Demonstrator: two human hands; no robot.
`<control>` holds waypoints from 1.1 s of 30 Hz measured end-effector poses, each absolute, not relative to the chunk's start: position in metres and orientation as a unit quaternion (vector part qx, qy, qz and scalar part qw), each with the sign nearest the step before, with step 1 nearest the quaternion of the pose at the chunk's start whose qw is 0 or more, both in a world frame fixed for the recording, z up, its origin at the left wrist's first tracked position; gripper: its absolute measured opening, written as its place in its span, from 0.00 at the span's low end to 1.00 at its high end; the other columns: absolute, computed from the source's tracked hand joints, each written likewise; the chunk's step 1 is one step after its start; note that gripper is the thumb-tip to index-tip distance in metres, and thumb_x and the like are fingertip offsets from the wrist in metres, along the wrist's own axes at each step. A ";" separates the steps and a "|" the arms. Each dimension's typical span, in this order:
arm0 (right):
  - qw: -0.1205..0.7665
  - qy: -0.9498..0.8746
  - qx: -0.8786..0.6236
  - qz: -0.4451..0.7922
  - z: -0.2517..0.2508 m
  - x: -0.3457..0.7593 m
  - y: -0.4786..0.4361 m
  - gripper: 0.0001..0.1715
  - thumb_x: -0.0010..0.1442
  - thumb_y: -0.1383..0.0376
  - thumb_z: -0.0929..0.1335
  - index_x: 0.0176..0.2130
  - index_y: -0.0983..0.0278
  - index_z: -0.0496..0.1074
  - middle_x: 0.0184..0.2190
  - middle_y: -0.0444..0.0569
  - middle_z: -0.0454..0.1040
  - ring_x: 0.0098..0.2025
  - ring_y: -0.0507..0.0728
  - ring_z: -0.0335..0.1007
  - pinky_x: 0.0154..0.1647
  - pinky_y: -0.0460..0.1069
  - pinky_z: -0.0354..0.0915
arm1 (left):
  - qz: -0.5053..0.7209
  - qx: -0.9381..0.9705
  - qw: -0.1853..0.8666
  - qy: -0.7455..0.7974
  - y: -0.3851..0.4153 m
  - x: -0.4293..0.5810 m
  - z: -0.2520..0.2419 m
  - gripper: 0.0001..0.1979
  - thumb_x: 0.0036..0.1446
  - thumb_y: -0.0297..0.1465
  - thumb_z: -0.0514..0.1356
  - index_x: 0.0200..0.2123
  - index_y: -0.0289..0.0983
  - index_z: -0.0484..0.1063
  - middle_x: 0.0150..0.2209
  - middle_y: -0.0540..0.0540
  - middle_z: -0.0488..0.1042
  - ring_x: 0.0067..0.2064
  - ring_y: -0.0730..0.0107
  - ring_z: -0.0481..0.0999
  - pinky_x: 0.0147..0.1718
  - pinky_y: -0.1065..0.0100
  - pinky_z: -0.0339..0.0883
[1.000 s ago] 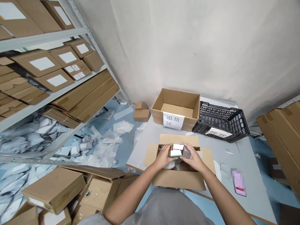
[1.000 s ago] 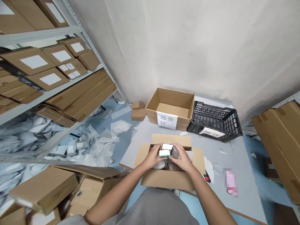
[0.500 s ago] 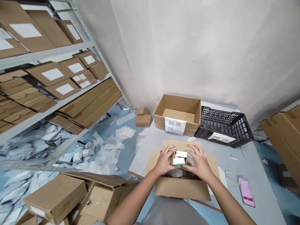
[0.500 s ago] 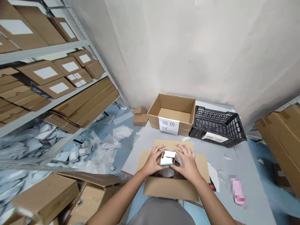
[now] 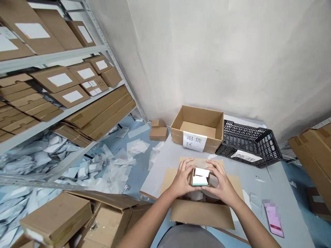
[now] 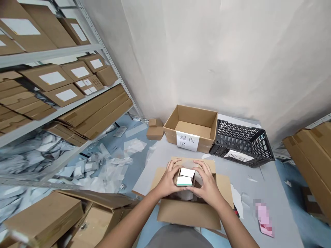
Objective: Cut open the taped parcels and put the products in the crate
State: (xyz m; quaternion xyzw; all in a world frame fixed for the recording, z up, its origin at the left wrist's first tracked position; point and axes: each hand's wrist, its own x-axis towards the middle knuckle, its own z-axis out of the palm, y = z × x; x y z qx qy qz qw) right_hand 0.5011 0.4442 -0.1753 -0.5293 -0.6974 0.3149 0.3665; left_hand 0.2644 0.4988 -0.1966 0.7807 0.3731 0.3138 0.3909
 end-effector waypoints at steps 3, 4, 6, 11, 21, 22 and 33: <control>0.359 -0.697 -0.522 0.336 -0.167 0.494 0.445 0.32 0.59 0.54 0.79 0.58 0.55 0.72 0.64 0.57 0.72 0.68 0.71 0.67 0.68 0.66 0.66 | 0.317 0.771 0.415 0.365 0.502 0.260 -0.187 0.38 0.45 0.53 0.78 0.54 0.42 0.74 0.56 0.38 0.75 0.60 0.46 0.74 0.60 0.52 0.70; 0.358 -0.689 -0.517 0.360 -0.164 0.491 0.446 0.32 0.60 0.55 0.78 0.60 0.55 0.70 0.61 0.56 0.73 0.64 0.69 0.71 0.65 0.64 0.69 | 0.314 0.766 0.432 0.358 0.503 0.258 -0.183 0.37 0.46 0.52 0.78 0.54 0.42 0.74 0.53 0.40 0.77 0.56 0.49 0.77 0.56 0.55 0.72; 0.360 -0.669 -0.510 0.403 -0.157 0.485 0.448 0.33 0.61 0.55 0.77 0.62 0.55 0.67 0.58 0.55 0.76 0.59 0.67 0.75 0.61 0.60 0.73 | 0.310 0.759 0.453 0.351 0.507 0.253 -0.176 0.36 0.46 0.51 0.78 0.54 0.42 0.73 0.50 0.43 0.80 0.51 0.52 0.80 0.52 0.58 0.73; 0.360 -0.633 -0.505 0.463 -0.143 0.477 0.462 0.38 0.58 0.56 0.79 0.62 0.55 0.66 0.58 0.55 0.76 0.58 0.66 0.76 0.59 0.59 0.75 | 0.305 0.734 0.490 0.359 0.521 0.242 -0.168 0.40 0.43 0.49 0.80 0.56 0.43 0.71 0.49 0.46 0.80 0.48 0.56 0.80 0.48 0.62 0.72; 0.388 -0.710 -0.480 0.340 -0.100 0.501 0.531 0.35 0.59 0.58 0.77 0.62 0.54 0.70 0.60 0.54 0.75 0.62 0.69 0.73 0.63 0.61 0.71 | 0.399 0.737 0.430 0.335 0.579 0.264 -0.109 0.37 0.44 0.52 0.79 0.52 0.40 0.74 0.49 0.41 0.75 0.52 0.52 0.76 0.52 0.58 0.71; 0.393 -0.714 -0.475 0.333 -0.096 0.505 0.546 0.35 0.59 0.58 0.77 0.62 0.54 0.70 0.60 0.54 0.75 0.62 0.69 0.73 0.63 0.61 0.71 | 0.398 0.747 0.409 0.339 0.591 0.268 -0.102 0.37 0.45 0.52 0.79 0.53 0.41 0.74 0.50 0.40 0.75 0.53 0.52 0.76 0.53 0.57 0.71; 0.437 -0.710 -0.469 0.292 -0.141 0.501 0.703 0.32 0.62 0.57 0.75 0.63 0.52 0.70 0.59 0.53 0.73 0.56 0.66 0.74 0.51 0.59 0.76 | 0.400 0.771 0.308 0.388 0.740 0.272 -0.140 0.35 0.49 0.41 0.80 0.58 0.44 0.73 0.55 0.42 0.71 0.58 0.54 0.74 0.57 0.58 0.70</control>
